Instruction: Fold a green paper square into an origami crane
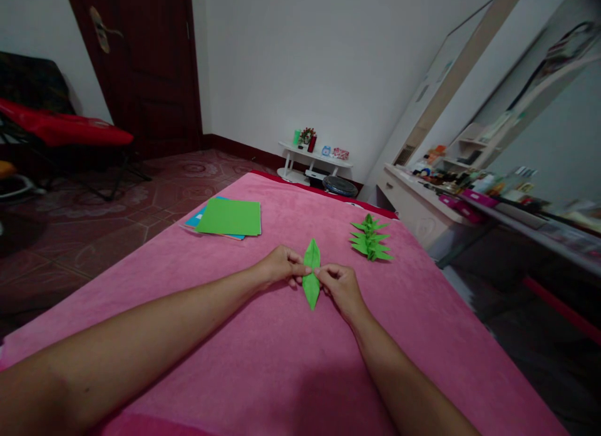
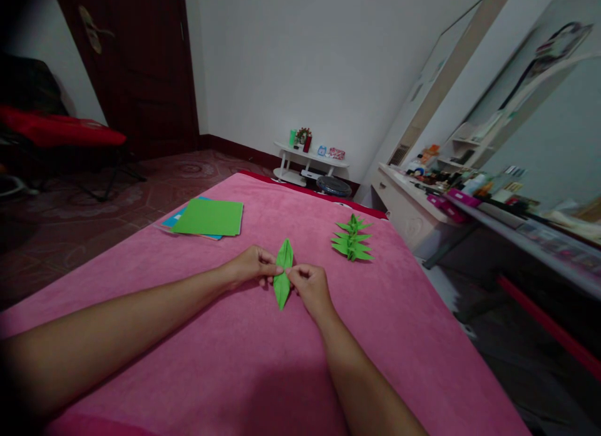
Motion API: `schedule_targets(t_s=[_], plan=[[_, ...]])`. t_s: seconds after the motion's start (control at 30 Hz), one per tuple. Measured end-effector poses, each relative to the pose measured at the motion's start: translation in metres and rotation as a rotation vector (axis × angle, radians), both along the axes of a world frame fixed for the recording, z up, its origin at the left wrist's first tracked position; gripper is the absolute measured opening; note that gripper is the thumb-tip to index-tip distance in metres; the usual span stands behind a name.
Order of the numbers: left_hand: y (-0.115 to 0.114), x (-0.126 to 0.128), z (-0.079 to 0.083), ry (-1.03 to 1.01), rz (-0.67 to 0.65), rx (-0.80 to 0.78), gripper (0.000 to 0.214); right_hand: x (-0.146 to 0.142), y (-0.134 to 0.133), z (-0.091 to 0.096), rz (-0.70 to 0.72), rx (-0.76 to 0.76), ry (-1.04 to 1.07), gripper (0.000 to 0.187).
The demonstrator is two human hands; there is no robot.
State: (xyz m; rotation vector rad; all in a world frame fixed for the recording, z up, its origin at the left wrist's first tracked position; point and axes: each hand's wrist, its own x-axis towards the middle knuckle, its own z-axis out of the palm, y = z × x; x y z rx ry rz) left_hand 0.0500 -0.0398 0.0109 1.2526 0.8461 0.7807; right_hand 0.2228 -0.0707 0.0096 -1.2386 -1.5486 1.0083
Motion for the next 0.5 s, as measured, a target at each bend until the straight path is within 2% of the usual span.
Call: schedule_targets(t_s=[0.2, 0.5], plan=[[-0.0010, 0.0002, 0.0016, 0.002, 0.008, -0.026, 0.034, -0.0006, -0.0008, 0.0009, 0.004, 0.008, -0.002, 0.028], [-0.0015, -0.0004, -0.0001, -0.074, 0.010, -0.047, 0.035, -0.0041, -0.0038, 0.0037, 0.036, -0.052, 0.114, 0.031]])
